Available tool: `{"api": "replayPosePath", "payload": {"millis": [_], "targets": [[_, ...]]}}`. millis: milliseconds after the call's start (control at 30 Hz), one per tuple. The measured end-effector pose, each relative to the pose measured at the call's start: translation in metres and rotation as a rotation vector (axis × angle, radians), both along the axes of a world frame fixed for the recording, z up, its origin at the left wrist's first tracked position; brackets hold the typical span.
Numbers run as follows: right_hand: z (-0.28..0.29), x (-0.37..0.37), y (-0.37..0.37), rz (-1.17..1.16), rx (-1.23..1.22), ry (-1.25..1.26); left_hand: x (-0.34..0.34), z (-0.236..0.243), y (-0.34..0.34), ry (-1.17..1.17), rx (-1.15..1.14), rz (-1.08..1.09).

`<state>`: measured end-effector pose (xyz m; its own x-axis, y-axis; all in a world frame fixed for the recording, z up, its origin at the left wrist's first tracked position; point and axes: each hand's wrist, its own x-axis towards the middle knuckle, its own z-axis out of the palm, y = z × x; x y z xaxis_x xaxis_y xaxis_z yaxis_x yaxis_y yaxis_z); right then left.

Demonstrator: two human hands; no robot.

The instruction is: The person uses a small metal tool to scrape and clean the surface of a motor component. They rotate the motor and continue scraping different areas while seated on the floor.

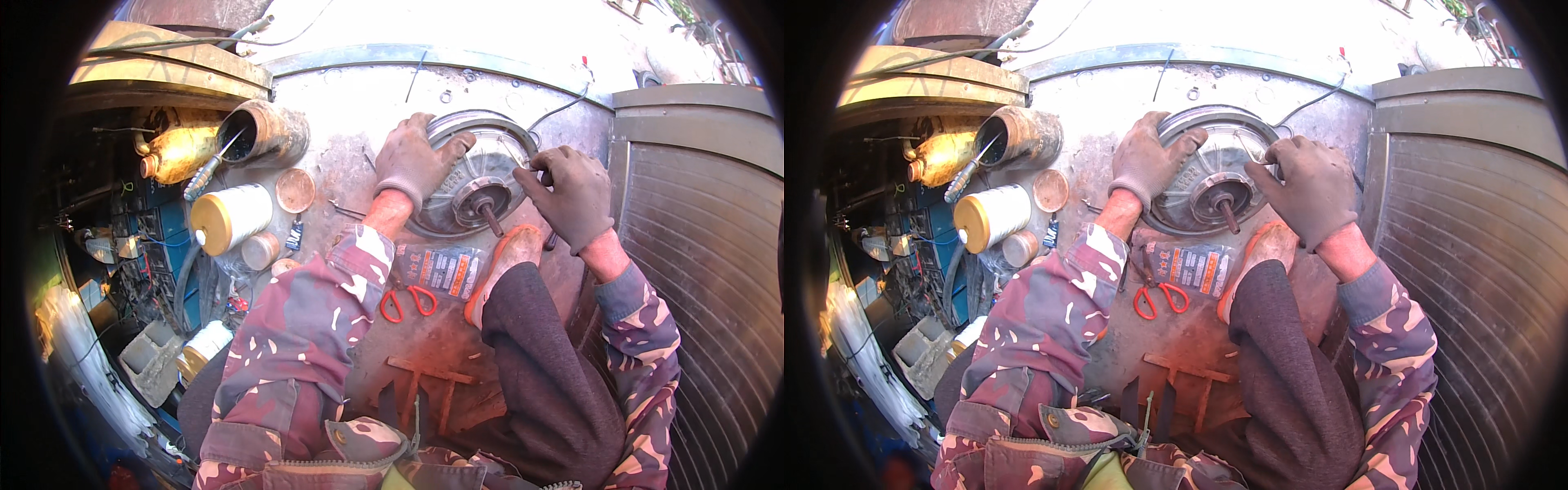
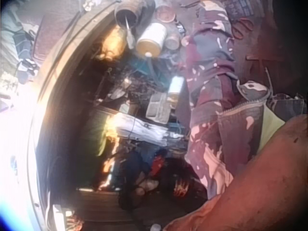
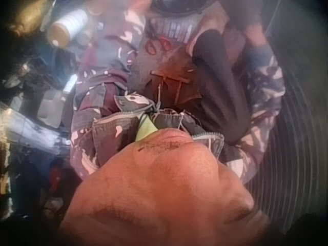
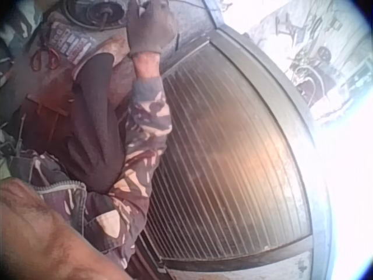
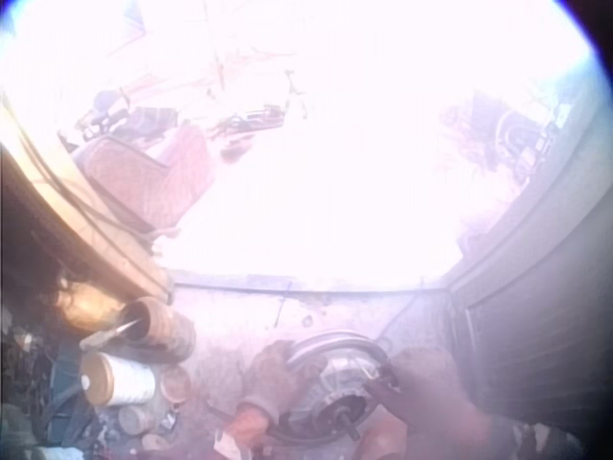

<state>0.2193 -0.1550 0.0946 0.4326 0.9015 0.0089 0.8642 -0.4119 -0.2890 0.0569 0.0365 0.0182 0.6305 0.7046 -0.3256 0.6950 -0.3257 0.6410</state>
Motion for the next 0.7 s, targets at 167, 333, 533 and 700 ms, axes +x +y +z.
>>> {"api": "replayPosePath", "payload": {"millis": [167, 333, 533, 700], "targets": [[-0.011, -0.002, 0.008, -0.297, -0.199, 0.470, 0.001, 0.003, 0.000, 0.007, 0.003, 0.001], [-0.009, -0.005, 0.008, -0.760, -0.176, 1.429, -0.001, -0.003, 0.000, -0.015, 0.039, 0.002], [0.005, -0.009, 0.004, -0.119, -0.056, 0.209, -0.001, -0.008, 0.000, -0.019, 0.053, 0.010], [0.003, -0.006, 0.010, 0.111, -0.078, -0.042, 0.000, -0.004, 0.000, -0.004, 0.013, 0.004]]}}
